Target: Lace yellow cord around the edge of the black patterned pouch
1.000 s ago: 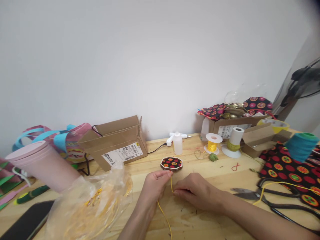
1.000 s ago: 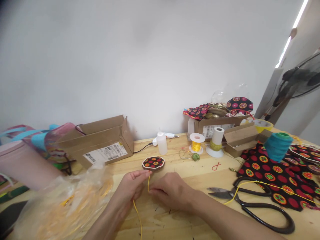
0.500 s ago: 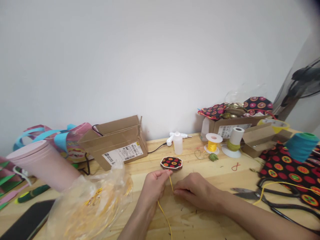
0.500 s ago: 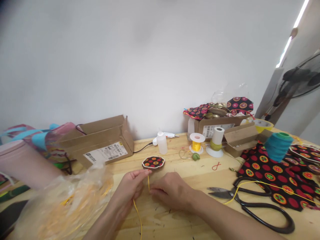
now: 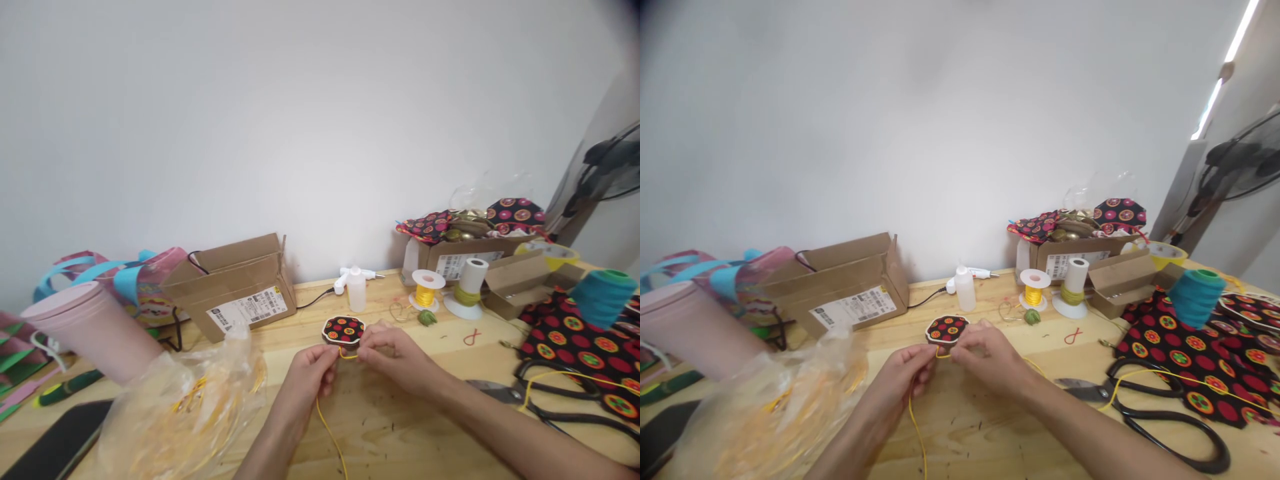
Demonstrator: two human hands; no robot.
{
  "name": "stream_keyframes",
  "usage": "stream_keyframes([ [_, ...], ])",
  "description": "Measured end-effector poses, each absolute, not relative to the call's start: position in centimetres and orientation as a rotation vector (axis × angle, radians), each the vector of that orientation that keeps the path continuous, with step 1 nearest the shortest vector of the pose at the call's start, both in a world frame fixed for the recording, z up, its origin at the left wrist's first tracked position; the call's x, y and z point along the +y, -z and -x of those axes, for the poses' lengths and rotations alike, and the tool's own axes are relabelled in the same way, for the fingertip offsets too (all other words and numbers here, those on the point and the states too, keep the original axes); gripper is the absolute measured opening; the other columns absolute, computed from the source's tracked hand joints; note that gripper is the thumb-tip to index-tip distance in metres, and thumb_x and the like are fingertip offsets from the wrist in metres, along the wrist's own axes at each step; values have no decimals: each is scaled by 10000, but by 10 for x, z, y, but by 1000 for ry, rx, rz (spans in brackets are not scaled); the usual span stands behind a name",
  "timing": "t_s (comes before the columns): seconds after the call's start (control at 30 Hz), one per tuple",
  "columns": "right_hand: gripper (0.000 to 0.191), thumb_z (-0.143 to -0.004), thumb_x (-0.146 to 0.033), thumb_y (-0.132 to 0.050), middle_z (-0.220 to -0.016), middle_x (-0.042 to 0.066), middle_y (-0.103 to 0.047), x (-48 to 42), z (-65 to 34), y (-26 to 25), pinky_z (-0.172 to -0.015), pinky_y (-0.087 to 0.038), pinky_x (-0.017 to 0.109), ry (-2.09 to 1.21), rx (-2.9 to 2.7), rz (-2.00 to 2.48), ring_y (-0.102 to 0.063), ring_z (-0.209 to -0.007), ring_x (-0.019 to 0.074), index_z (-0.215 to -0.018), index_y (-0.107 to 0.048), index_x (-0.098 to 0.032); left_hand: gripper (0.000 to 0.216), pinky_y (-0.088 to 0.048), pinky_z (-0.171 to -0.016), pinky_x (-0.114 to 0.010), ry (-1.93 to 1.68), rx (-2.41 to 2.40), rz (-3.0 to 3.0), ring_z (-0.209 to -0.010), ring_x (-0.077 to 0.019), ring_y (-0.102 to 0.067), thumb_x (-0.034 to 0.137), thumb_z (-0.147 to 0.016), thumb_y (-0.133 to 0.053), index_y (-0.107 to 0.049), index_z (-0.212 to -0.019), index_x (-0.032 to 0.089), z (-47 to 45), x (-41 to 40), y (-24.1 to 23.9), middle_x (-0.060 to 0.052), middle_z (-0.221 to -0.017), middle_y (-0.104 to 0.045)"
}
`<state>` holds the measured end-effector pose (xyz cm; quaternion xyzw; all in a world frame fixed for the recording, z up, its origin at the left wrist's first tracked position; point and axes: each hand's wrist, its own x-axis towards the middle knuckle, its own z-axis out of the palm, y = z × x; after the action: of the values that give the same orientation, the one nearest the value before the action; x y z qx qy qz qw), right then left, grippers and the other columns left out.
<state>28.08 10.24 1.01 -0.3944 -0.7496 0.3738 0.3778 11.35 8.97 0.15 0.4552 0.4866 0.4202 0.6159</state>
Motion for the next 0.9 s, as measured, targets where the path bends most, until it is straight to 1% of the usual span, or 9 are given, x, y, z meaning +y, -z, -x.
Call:
stream_keyframes([
  [0.1,262,-774,-325,-470,-516,-17,-502,103,-282,-9,-517,-325,204,-1375,-1663,948,-430,-517,91,-663,-616,-136,259,-161,-349,-165,-916,1165,-1118,-389,-44,-252,350,-694,-541,-523,-571,124,-115,89,-1,71,-432,-345],
  [0.17,253,-798,-333,-422,-443,-55,-443,102,-280,-5,-401,-254,173,-1630,-1541,878,-323,-378,55,-777,-586,-142,248,-113,-343,-173,-875,1177,-1105,-381,-41,-210,359,-688,-546,-534,-608,124,-115,88,-2,81,-435,-318],
  [0.27,222,-816,-298,-375,-441,-70,-429,98,-274,0,-347,-205,156,-1737,-1600,818,-266,-323,42,-875,-539,-162,303,-62,-351,-185,-859,1160,-1074,-382,-39,-192,411,-694,-519,-504,-575,133,-115,86,-6,74,-454,-333],
  [0.33,223,-829,-270,-347,-543,-42,-488,95,-270,2,-368,-248,152,-1584,-1774,805,-329,-360,42,-875,-539,-169,384,-48,-359,-187,-842,1138,-1052,-393,-41,-230,490,-714,-446,-514,-596,131,-116,85,-9,47,-498,-398],
  [0.4,218,-834,-237,-335,-642,-21,-520,92,-268,3,-411,-289,158,-1310,-1961,836,-384,-422,50,-859,-543,-177,434,-46,-361,-187,-806,1142,-1049,-398,-41,-241,538,-707,-418,-539,-644,126,-116,84,-10,35,-531,-429],
  [0.5,196,-824,-187,-355,-618,-23,-530,89,-268,4,-477,-310,173,-894,-2170,921,-425,-495,75,-790,-548,-177,382,-54,-358,-191,-760,1161,-1109,-374,-30,-185,503,-641,-537,-521,-593,124,-117,84,-11,73,-460,-357],
  [0.57,197,-816,-157,-370,-615,-23,-552,88,-269,3,-522,-322,178,-741,-2247,931,-457,-539,86,-762,-558,-179,351,-59,-356,-192,-766,1168,-1131,-364,-30,-180,469,-628,-565,-504,-555,131,-118,84,-10,86,-427,-329],
  [0.73,233,-794,-116,-395,-668,-27,-603,91,-270,-1,-565,-333,170,-682,-2279,940,-507,-594,87,-775,-611,-204,361,-97,-334,-180,-778,1239,-1195,-316,-37,-234,442,-690,-478,-529,-514,131,-117,85,-6,77,-332,-355],
  [0.9,246,-776,-122,-420,-693,-35,-631,96,-271,2,-556,-347,155,-724,-2182,996,-527,-605,83,-783,-640,-233,304,-189,-305,-161,-823,1258,-1168,-309,-40,-375,401,-651,-510,-546,-539,121,-118,88,0,5,-470,-567],
])
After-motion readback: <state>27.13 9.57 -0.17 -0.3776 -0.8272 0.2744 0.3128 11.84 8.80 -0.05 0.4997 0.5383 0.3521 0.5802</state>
